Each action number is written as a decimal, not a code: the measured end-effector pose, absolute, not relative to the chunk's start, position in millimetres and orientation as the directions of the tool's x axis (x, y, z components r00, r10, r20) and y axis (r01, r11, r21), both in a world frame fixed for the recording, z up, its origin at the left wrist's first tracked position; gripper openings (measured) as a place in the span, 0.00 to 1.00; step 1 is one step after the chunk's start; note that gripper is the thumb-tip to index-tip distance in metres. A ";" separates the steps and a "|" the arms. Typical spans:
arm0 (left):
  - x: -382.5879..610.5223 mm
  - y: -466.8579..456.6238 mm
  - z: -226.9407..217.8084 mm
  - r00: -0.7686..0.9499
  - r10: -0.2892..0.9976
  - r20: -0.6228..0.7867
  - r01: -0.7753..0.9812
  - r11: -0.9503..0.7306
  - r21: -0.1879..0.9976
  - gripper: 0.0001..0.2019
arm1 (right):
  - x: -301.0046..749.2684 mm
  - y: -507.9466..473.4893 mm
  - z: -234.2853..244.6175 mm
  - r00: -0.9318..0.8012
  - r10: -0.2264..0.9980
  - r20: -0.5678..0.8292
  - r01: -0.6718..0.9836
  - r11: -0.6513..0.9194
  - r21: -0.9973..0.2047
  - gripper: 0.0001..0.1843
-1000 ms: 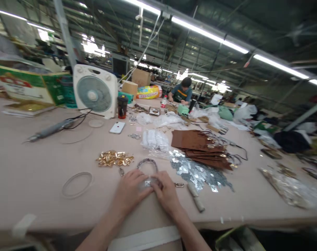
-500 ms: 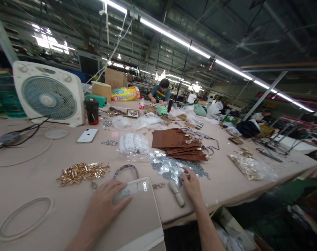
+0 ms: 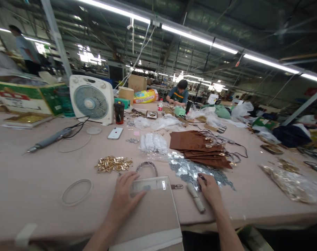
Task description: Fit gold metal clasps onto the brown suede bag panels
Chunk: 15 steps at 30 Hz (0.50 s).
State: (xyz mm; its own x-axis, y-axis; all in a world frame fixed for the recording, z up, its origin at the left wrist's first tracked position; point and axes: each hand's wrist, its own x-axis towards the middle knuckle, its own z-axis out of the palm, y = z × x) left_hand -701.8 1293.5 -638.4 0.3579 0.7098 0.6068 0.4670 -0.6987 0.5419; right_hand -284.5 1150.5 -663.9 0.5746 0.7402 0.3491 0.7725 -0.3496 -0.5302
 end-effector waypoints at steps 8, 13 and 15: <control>-732.3 1284.8 -640.9 0.315 0.823 0.473 0.467 -0.568 0.677 0.28 | -274.7 1161.3 -650.8 0.488 0.843 0.225 0.823 -0.358 -0.441 0.27; -756.1 1287.6 -636.0 0.407 0.852 0.329 0.349 -0.478 0.806 0.25 | -261.5 1162.6 -656.3 0.463 0.857 0.227 0.818 -0.316 -0.480 0.26; -762.3 1286.5 -631.4 0.431 0.850 0.303 0.301 -0.452 0.840 0.25 | -247.6 1164.9 -666.8 0.497 0.847 0.188 0.777 -0.338 -0.532 0.25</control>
State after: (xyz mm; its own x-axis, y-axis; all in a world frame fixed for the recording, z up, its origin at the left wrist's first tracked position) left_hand -762.3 1286.5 -631.4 0.4313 0.8500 0.3026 0.3011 -0.4518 0.8398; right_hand -247.6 1164.9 -666.8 0.4972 0.8471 0.1878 0.7767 -0.3380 -0.5315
